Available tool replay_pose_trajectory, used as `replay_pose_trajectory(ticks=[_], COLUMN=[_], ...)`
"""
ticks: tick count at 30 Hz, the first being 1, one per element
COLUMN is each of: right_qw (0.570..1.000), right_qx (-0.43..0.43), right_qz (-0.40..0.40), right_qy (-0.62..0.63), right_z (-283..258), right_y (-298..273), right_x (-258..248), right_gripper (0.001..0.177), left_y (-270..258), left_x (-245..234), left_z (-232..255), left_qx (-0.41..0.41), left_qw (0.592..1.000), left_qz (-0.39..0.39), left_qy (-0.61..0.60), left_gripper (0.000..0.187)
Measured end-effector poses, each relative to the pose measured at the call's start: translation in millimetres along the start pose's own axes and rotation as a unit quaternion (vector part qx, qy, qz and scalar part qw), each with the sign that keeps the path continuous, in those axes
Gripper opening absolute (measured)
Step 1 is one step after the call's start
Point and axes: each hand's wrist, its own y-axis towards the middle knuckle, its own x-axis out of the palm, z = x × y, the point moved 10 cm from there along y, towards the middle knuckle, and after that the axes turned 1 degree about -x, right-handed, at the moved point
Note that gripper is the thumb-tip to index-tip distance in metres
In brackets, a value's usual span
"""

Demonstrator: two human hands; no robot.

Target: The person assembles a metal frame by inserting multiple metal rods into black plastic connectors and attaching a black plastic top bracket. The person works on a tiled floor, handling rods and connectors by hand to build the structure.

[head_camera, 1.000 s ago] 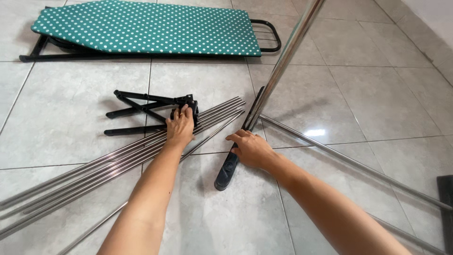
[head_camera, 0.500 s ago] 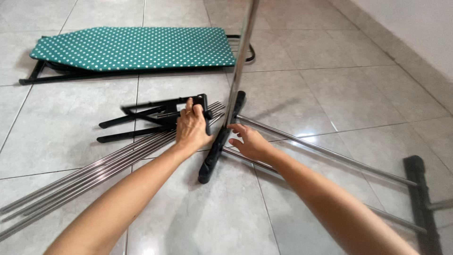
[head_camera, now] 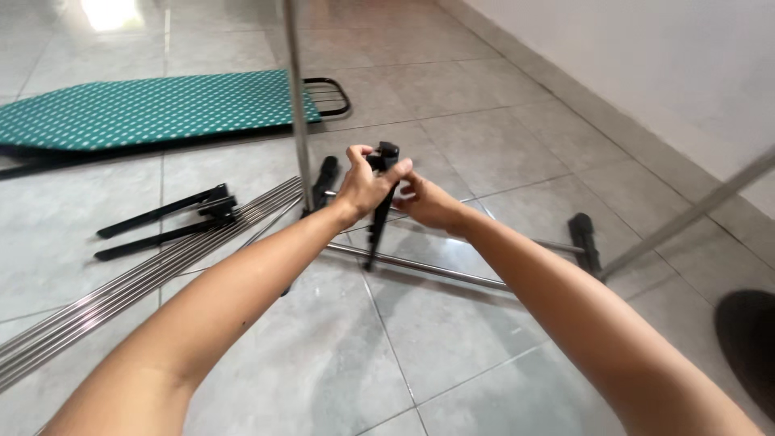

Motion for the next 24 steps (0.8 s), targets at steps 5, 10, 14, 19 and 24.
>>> replay_pose_trajectory(ticks=[5, 10, 14, 19, 24], right_qw=[0.99, 0.986, 0.951, 0.906, 0.916], right_qx=[0.049, 0.048, 0.038, 0.044, -0.004], right_qz=[0.06, 0.109, 0.15, 0.267, 0.261], right_qy=[0.114, 0.113, 0.266, 0.327, 0.304], right_z=[24.6, 46.0, 66.2, 71.7, 44.2], right_y=[-18.0, -15.4, -0.7, 31.9, 70.7], right_x=[-66.4, -115.8, -120.2, -141.9, -163.7], right_gripper=[0.084, 0.058, 0.031, 0.012, 0.006], left_y=[21.6, 41.6, 65.0, 84.8, 115.1], left_x=[45.3, 71.3, 88.3, 106.0, 77.1], left_z=[19.0, 33.3, 33.6, 27.2, 68.2], left_qx=[-0.069, -0.024, 0.059, 0.023, 0.146], left_qw=[0.958, 0.941, 0.973, 0.986, 0.985], left_qz=[-0.056, -0.114, -0.045, -0.003, 0.07], left_qy=[-0.272, -0.317, -0.22, -0.163, -0.064], left_gripper=[0.094, 0.093, 0.091, 0.077, 0.066])
